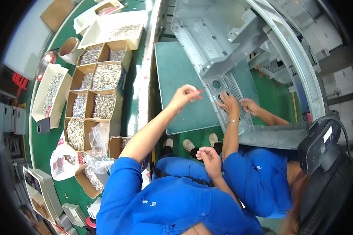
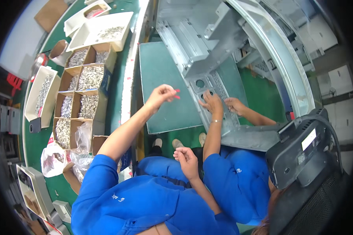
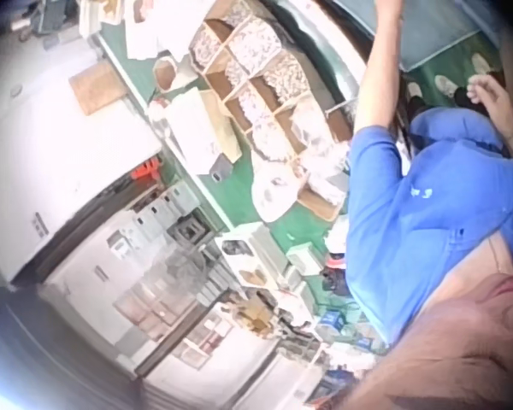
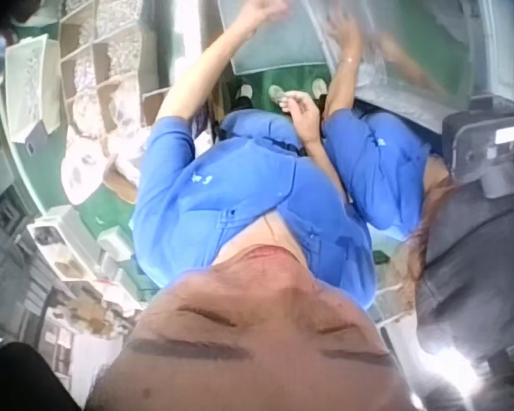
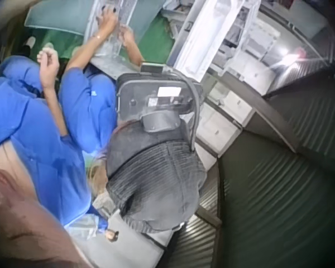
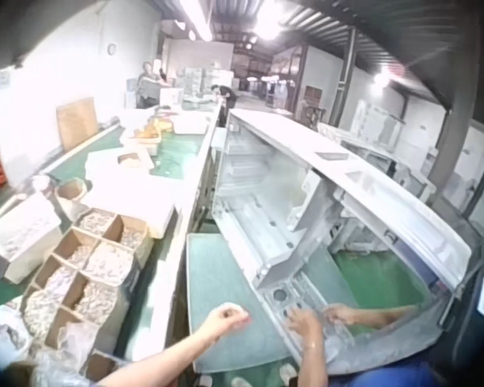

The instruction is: Collaborate with a colleague to assemble metal computer or server cabinets, including positioning panels and inserting fasteners.

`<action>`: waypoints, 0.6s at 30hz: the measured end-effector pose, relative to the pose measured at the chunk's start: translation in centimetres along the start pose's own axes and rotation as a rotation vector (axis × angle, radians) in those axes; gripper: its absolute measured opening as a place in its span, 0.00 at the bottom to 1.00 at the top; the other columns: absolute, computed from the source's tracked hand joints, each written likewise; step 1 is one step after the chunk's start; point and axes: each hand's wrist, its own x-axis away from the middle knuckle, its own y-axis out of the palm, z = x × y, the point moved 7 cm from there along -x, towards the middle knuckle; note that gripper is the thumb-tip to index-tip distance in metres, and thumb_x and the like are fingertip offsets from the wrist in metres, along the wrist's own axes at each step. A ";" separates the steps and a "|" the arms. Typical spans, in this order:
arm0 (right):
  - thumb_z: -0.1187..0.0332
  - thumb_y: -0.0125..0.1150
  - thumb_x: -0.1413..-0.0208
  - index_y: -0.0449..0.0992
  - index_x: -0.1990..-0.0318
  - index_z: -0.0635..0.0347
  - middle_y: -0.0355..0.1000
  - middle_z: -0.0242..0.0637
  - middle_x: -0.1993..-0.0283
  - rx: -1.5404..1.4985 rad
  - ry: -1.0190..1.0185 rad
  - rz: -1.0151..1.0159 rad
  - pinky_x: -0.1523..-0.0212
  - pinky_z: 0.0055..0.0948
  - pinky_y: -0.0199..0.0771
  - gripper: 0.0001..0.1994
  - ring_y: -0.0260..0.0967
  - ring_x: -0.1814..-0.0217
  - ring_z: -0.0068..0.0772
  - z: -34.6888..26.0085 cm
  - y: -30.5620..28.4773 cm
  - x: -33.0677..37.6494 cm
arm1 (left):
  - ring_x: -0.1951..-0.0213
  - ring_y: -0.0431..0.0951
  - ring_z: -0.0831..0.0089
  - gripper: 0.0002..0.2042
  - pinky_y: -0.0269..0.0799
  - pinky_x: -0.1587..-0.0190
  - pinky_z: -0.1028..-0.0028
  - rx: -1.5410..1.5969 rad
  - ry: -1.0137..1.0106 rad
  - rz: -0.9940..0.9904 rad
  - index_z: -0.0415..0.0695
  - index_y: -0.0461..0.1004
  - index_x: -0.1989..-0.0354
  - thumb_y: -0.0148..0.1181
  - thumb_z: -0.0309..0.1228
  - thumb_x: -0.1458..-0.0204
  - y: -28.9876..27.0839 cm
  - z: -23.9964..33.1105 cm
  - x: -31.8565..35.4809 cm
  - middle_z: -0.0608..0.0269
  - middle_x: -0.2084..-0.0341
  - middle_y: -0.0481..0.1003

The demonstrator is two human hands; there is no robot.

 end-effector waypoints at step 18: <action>0.75 0.47 0.49 0.67 0.63 0.67 0.68 0.36 0.68 0.044 -0.034 -0.148 0.65 0.19 0.68 0.07 0.67 0.67 0.22 2.4 -1.7 4.2 | 0.75 0.68 0.82 0.07 0.65 0.74 0.84 0.279 -0.070 0.052 0.43 0.68 0.70 0.57 0.30 0.57 5.2 -2.7 5.7 0.68 0.76 0.69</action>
